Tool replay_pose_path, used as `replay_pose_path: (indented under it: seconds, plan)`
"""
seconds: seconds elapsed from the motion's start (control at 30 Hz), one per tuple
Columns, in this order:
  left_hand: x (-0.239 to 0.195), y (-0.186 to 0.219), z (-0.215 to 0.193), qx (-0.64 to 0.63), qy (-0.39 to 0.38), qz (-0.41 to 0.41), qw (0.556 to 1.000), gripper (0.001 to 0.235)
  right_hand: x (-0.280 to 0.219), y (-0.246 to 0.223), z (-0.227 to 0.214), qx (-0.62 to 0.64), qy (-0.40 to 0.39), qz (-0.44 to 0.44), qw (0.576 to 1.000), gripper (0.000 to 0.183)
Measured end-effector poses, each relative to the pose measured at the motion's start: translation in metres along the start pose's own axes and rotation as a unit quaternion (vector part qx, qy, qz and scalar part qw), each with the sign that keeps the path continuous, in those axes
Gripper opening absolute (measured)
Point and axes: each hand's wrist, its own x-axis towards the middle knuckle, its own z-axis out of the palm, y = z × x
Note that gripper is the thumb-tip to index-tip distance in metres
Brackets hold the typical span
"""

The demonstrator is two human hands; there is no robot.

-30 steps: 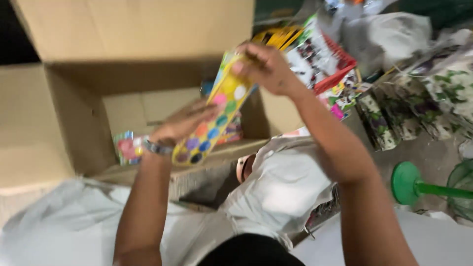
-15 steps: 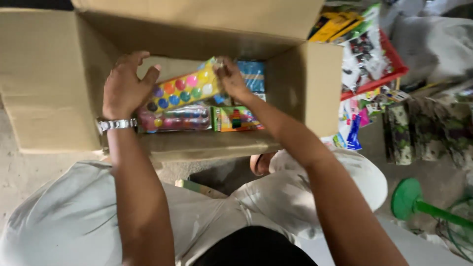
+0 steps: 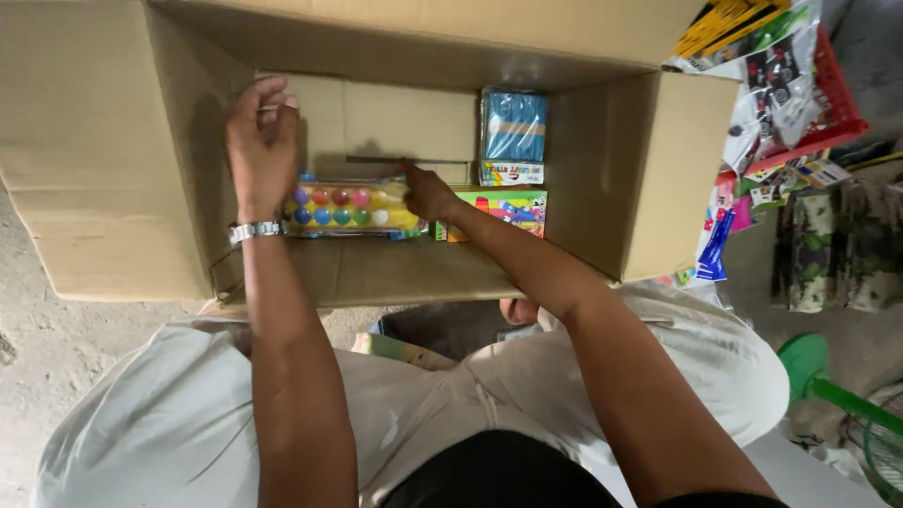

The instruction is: Organizing various stationery items from a pile into a cardboard box.

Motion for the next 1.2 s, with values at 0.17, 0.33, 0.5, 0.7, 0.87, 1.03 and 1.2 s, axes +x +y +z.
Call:
replay_pose_path:
  seconds: [0.17, 0.33, 0.5, 0.7, 0.87, 1.03, 1.2]
  plan:
    - [0.0, -0.032, 0.017, -0.045, -0.005, -0.055, 0.997, 0.024, 0.029, 0.025, 0.015, -0.221, 0.1, -0.148, 0.959, 0.064]
    - [0.0, -0.034, 0.02, -0.021, -0.009, -0.067, 0.997, 0.024, 0.008, -0.031, 0.003, -0.298, 0.051, -0.119, 0.946, 0.066]
    - [0.0, -0.04, 0.018, -0.036, -0.002, -0.075, 0.996, 0.027, -0.007, -0.044, 0.008, -0.319, -0.044, -0.056, 0.945, 0.077]
    - [0.002, -0.032, 0.02, -0.032, -0.003, -0.074, 0.997, 0.026, -0.003, -0.027, 0.014, -0.378, -0.05, -0.089, 0.92, 0.083]
    - [0.001, -0.041, 0.016, -0.015, -0.007, -0.06, 0.998, 0.027, -0.021, -0.053, -0.005, -0.382, -0.097, -0.061, 0.917, 0.109]
    - [0.007, -0.032, 0.016, -0.012, -0.032, -0.04, 0.999, 0.028, -0.013, -0.024, -0.028, -0.359, 0.003, -0.101, 0.928, 0.1]
    - [0.017, 0.026, 0.043, 0.059, -0.099, 0.078, 0.99, 0.022, -0.123, -0.051, -0.16, -0.348, 0.066, -0.189, 0.916, 0.06]
